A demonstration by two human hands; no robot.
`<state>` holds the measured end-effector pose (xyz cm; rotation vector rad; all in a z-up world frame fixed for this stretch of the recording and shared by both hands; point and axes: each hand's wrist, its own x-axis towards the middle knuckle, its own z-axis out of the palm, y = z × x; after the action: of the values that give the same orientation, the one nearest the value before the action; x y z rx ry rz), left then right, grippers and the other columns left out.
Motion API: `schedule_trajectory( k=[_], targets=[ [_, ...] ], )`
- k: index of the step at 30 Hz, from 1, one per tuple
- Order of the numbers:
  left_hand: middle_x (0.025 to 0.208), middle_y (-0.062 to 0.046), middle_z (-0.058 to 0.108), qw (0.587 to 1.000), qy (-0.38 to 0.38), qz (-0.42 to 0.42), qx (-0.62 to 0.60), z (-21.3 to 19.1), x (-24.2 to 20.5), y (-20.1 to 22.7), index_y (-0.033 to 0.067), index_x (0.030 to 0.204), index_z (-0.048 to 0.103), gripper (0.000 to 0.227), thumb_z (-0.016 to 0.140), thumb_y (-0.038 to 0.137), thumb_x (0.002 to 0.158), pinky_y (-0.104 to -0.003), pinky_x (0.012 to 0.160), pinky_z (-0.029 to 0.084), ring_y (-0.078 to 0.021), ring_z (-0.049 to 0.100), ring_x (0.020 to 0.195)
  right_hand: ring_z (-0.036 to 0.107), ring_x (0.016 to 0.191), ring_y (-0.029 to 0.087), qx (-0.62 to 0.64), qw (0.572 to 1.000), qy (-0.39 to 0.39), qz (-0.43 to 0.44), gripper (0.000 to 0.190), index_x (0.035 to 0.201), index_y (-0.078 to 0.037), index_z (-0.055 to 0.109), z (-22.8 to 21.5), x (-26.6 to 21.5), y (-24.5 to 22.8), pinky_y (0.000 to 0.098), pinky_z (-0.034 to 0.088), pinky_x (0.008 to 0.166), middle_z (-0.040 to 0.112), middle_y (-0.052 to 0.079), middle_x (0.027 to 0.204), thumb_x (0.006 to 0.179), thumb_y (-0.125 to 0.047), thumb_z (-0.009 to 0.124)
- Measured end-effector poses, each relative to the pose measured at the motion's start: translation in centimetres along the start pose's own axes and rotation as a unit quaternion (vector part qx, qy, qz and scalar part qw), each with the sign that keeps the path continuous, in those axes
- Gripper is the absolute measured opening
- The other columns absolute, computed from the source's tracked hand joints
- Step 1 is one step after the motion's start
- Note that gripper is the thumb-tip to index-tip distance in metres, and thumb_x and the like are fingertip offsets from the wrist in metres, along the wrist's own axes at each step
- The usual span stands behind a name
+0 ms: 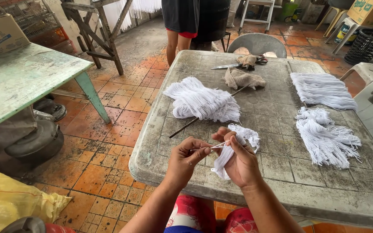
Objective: The person is tying together bundles of white cotton wicks using thin white string at a steady, efficient pace.
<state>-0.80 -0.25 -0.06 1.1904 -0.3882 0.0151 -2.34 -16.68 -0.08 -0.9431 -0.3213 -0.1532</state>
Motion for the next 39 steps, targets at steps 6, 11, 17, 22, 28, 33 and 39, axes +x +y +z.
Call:
schedule_trajectory(
  k=[6,11,17,22,28,33,39],
  targets=[
    [0.098,-0.003,0.063,0.973,-0.077,0.097,0.196,-0.2,0.7,0.1,0.0118,0.087,0.071,0.008,0.075,0.005,0.088,-0.037,0.086,0.057,-0.0205,0.062,0.098,0.064,0.105,0.019,-0.423,0.864,-0.27,0.037,0.024,0.081,-0.015,0.072,0.9,-1.7,-1.3,0.0346,0.046,0.099,0.072,0.0,0.085,0.081,-0.037,0.083],
    [0.081,-0.008,0.06,0.984,-0.065,0.057,0.154,-0.5,1.6,-2.2,0.0057,0.092,0.076,0.005,0.079,0.009,0.089,-0.035,0.082,0.052,-0.0173,0.062,0.082,0.054,0.071,0.011,-0.176,0.98,-0.025,-0.086,0.022,0.101,-0.017,0.073,-5.6,0.3,-5.1,0.025,0.039,0.067,0.072,0.002,0.086,0.091,-0.036,0.074],
    [0.082,-0.012,0.065,0.979,-0.014,0.006,0.202,-3.2,2.8,-3.0,0.0033,0.091,0.077,0.003,0.075,0.006,0.092,-0.035,0.08,0.052,-0.0205,0.064,0.082,0.037,0.058,0.001,-0.322,0.892,0.23,-0.218,0.057,0.155,-0.014,0.045,-11.1,3.1,-11.9,0.0162,0.029,0.052,0.059,-0.003,0.088,0.105,-0.032,0.065],
    [0.084,-0.01,0.065,0.968,-0.014,0.012,0.249,-2.6,2.7,-4.2,0.0088,0.092,0.077,0.006,0.078,0.014,0.091,-0.034,0.078,0.053,-0.0187,0.064,0.08,0.072,0.1,0.039,-0.674,0.707,0.215,0.025,0.043,0.104,-0.018,0.077,-12.3,5.7,-4.1,0.0525,0.055,0.09,0.077,0.007,0.099,0.079,-0.051,0.084],
    [0.081,-0.006,0.059,0.967,-0.014,-0.017,0.255,-2.4,3.7,-3.9,0.0079,0.093,0.076,0.007,0.077,0.014,0.091,-0.031,0.071,0.049,-0.0128,0.054,0.075,0.076,0.097,0.03,-0.772,0.61,0.132,0.124,0.03,0.107,-0.017,0.075,-18.4,8.4,3.7,0.041,0.061,0.079,0.079,0.008,0.098,0.087,-0.038,0.081],
    [0.09,-0.004,0.059,0.956,0.013,0.0,0.292,-3.6,5.0,-4.2,0.0091,0.097,0.077,0.008,0.076,0.016,0.094,-0.032,0.072,0.047,-0.0141,0.052,0.079,0.076,0.088,0.024,-0.618,0.772,-0.035,-0.143,0.008,0.095,-0.017,0.081,-10.2,6.7,0.7,0.0322,0.06,0.078,0.079,0.0,0.092,0.087,-0.015,0.08],
    [0.104,-0.007,0.058,0.951,-0.021,0.018,0.308,-4.3,5.1,-2.9,0.0135,0.117,0.075,0.032,0.083,0.023,0.087,-0.037,0.08,0.05,-0.0201,0.055,0.091,0.074,0.088,0.03,-0.576,0.784,-0.112,-0.204,0.008,0.098,-0.013,0.079,-4.7,5.4,-2.7,0.0393,0.058,0.082,0.076,0.008,0.096,0.091,-0.011,0.075]
  ],
)
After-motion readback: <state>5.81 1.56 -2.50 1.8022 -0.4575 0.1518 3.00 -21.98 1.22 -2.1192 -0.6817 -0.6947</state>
